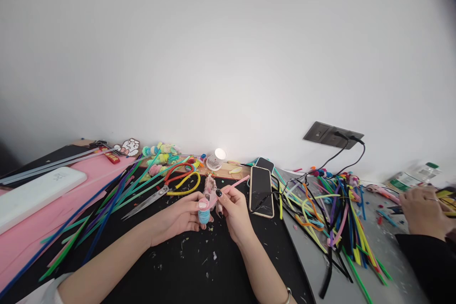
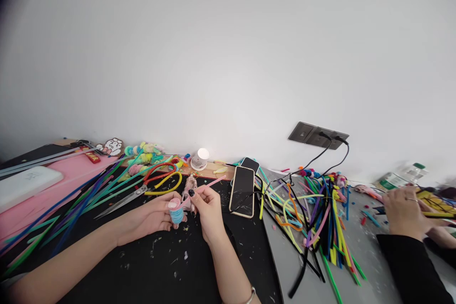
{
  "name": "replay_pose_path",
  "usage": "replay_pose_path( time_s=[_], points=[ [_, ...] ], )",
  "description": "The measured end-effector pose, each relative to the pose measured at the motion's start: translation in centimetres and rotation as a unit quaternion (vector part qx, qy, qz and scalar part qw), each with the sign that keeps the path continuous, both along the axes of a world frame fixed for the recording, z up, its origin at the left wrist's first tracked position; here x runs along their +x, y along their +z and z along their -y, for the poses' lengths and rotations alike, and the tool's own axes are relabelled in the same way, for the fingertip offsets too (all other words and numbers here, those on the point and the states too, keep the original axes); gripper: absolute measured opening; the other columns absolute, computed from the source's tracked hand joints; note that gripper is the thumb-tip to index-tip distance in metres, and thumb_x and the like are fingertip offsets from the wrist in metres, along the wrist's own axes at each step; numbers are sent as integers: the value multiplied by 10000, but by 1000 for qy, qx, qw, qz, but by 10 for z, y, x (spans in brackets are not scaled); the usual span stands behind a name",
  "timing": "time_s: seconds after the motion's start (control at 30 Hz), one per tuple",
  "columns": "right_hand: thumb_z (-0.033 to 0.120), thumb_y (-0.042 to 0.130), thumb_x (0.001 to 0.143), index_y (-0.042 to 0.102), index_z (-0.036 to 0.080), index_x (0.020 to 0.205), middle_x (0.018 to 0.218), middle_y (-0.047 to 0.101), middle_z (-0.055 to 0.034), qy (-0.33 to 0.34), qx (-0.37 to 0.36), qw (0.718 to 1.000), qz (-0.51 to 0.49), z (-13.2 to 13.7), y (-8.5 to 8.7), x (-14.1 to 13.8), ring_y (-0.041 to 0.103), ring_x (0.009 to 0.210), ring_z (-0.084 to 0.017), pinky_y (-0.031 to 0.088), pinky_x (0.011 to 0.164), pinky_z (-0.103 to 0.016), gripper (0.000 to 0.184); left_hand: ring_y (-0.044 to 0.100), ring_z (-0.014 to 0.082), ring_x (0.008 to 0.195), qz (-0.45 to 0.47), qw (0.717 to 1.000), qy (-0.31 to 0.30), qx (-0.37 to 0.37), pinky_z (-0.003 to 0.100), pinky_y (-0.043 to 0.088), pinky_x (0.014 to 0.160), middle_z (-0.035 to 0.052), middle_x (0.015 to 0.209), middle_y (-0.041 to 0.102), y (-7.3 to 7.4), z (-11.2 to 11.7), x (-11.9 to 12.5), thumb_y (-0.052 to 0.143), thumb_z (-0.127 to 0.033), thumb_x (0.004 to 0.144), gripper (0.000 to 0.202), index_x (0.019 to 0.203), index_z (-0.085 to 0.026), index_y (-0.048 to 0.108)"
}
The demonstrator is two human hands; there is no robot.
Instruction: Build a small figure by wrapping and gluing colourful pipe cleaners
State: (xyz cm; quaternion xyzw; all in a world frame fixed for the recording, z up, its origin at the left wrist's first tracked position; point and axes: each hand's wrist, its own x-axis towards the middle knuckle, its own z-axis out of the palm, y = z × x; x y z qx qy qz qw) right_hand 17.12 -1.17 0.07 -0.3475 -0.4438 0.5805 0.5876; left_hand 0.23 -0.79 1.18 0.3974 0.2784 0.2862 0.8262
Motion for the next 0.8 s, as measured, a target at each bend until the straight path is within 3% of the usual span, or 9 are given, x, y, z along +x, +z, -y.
replay_pose_path(
  time_s=[0.27, 0.47, 0.8],
  points=[
    [336, 741, 740, 589, 156, 666, 479, 492, 62, 30, -10, 999, -15, 2, 1, -1, 362, 415, -49, 280, 421, -173, 247, 621, 163, 727, 15, 1000, -26, -4, 271, 398, 676, 68, 864, 707, -4, -1, -2, 635, -363, 801, 195, 837, -205, 524],
    [336, 737, 742, 600, 162, 695, 472, 483, 65, 35, -30, 999, -21, 2, -3, -3, 362, 405, -59, 320, 394, -176, 226, 618, 170, 740, 20, 999, -30, -29, 272, 413, 679, 112, 916, 699, -5, -3, -2, 568, -400, 852, 263, 973, -167, 582],
    [353, 725, 748, 607, 164, 705, 483, 501, 56, 44, -30, 998, -17, 2, -6, -3, 368, 406, -69, 360, 375, -181, 227, 606, 179, 748, 42, 997, -28, -59, 280, 436, 709, 107, 865, 675, -11, -4, -1, 539, -424, 870, 331, 967, -128, 648]
  ],
)
